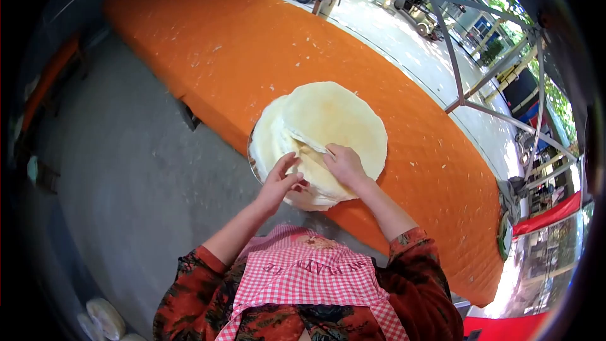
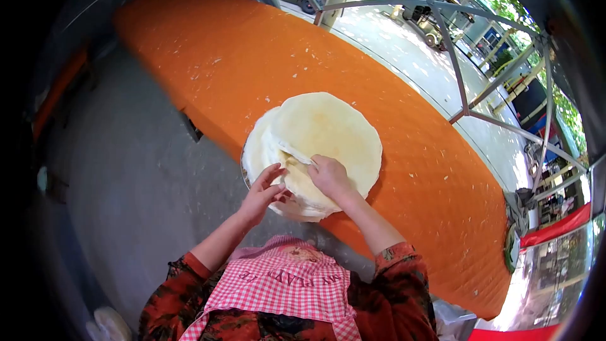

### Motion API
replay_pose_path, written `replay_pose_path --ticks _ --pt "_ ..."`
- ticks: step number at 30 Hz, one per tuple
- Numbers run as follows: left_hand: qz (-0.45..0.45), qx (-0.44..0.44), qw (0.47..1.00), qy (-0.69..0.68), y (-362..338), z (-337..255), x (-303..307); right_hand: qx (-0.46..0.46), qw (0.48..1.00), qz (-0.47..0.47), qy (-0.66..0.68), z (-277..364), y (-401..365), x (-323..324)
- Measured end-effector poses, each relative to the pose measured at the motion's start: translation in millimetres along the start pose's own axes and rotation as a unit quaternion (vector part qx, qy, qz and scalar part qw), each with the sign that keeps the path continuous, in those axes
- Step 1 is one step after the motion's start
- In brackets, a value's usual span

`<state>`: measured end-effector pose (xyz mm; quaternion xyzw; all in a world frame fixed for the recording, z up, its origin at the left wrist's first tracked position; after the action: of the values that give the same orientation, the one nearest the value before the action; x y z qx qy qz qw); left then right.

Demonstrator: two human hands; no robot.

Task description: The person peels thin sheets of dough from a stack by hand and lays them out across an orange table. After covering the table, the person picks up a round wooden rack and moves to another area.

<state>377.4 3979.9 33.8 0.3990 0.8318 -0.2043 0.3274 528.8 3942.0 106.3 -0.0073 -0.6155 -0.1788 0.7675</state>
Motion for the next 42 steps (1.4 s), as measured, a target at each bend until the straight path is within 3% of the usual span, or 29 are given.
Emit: replay_pose_path --ticks 4,7,10,11,12,14,16,17,18,19,20,21,23,24,26,27,28,29,30,31,33,34,36,37,38,39,40,41,42 --pt "-0.029 0.030 0.999 -0.016 8.7 6.4 -5.7 -0.032 0.997 0.048 0.046 -8.9 0.6 -6.1" --pt "-0.052 0.027 0.998 0.007 9.0 7.5 -12.0 0.024 0.998 0.035 -0.057 -7.9 9.1 -8.2" --pt "-0.086 0.009 0.996 0.026 10.2 15.8 -5.0 0.105 0.992 0.063 0.005 43.5 -10.3 11.7" --pt "-0.093 0.007 0.996 0.000 11.9 19.5 -4.5 0.120 0.988 0.079 -0.057 20.3 -6.9 -32.2" --pt "-0.095 0.007 0.995 -0.005 14.5 21.5 -2.0 0.079 0.997 0.000 -0.028 8.2 0.4 -6.8" --pt "-0.143 -0.025 0.989 0.005 12.2 19.0 -10.6 -0.035 0.996 -0.076 -0.027 -93.6 46.6 -12.6" --pt "-0.160 -0.034 0.985 0.050 11.8 23.1 1.0 -0.088 0.978 -0.181 0.056 -207.3 67.5 48.0" --pt "-0.154 -0.049 0.986 0.049 5.2 22.1 -10.7 -0.285 0.935 -0.091 0.192 -254.5 19.9 114.6" --pt "-0.175 -0.059 0.981 0.059 3.8 22.6 -15.2 -0.302 0.926 -0.126 0.189 -310.4 -12.5 166.1" --pt "-0.202 -0.050 0.975 0.079 1.4 24.1 -16.2 -0.265 0.871 -0.271 0.312 -383.0 -44.6 192.8" --pt "-0.187 -0.038 0.977 0.097 -8.1 17.7 -42.2 -0.273 0.838 -0.326 0.341 -431.6 -88.7 236.0" --pt "-0.211 -0.046 0.970 0.115 -11.6 18.2 -49.4 -0.345 0.811 -0.362 0.303 -496.6 -138.6 265.1" --pt "-0.238 -0.063 0.963 0.112 -15.3 21.9 -62.8 -0.327 0.764 -0.456 0.320 -491.2 -266.6 357.9" --pt "-0.242 -0.057 0.965 0.087 -12.6 29.3 -49.0 -0.310 0.713 -0.498 0.383 -561.9 -315.3 352.4" --pt "-0.255 -0.047 0.963 0.070 -5.9 36.2 -34.2 -0.337 0.670 -0.604 0.270 -592.3 -428.5 370.2" --pt "-0.264 -0.042 0.960 0.076 -5.5 39.7 -36.4 -0.527 0.625 -0.544 0.190 -636.3 -491.3 351.4" --pt "-0.282 -0.039 0.955 0.081 -9.7 42.3 -32.0 -0.561 0.610 -0.530 0.183 -641.4 -530.1 332.9" --pt "-0.298 -0.015 0.951 0.081 -5.3 50.9 -20.2 -0.518 0.620 -0.538 0.241 -662.6 -554.6 304.2" --pt "-0.336 -0.068 0.939 -0.023 4.5 61.8 32.2 -0.466 0.573 -0.569 0.362 -671.4 -578.9 254.6" --pt "-0.291 -0.096 0.948 0.083 1.6 52.3 -10.4 -0.534 0.574 -0.483 0.391 -705.3 -595.4 187.2" --pt "-0.319 -0.088 0.940 0.085 2.9 48.5 -60.6 -0.632 0.587 -0.265 0.431 -762.3 -630.5 53.8" --pt "-0.361 -0.101 0.925 0.054 -1.3 48.2 -50.0 -0.558 0.651 -0.284 0.429 -735.5 -575.1 28.5" --pt "-0.399 -0.110 0.909 0.056 -8.8 43.6 -56.6 -0.521 0.732 -0.262 0.351 -635.2 -435.7 3.9" --pt "-0.399 -0.097 0.908 0.077 -8.6 44.5 -47.7 -0.443 0.771 -0.169 0.425 -575.7 -359.3 -9.4" --pt "-0.401 -0.098 0.908 0.072 -9.8 42.2 -50.0 -0.328 0.861 -0.173 0.348 -490.0 -285.0 9.1" --pt "-0.393 -0.096 0.912 0.067 -7.2 42.0 -53.1 -0.250 0.918 -0.084 0.297 -398.8 -219.9 29.5" --pt "-0.385 -0.100 0.916 0.055 -6.6 42.5 -50.4 -0.129 0.942 -0.042 0.307 -324.2 -173.5 30.0" --pt "-0.374 -0.106 0.920 0.043 -5.6 40.5 -47.4 -0.040 0.902 0.004 0.429 -253.6 -139.4 25.7" --pt "-0.361 -0.112 0.925 0.032 -7.1 37.3 -45.5 0.119 0.951 -0.046 0.282 -193.2 -116.5 30.7"
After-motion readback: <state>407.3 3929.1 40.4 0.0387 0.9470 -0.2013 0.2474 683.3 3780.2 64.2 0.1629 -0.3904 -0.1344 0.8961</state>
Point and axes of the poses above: each hand's wrist, its own y-axis towards the middle knuckle, its own x-axis out of the back of the hand, z = x × y, the point moved 9 cm from there along y, towards the middle knuckle, and after that the axes turned 13 degrees about -y, right-handed, at the moved point
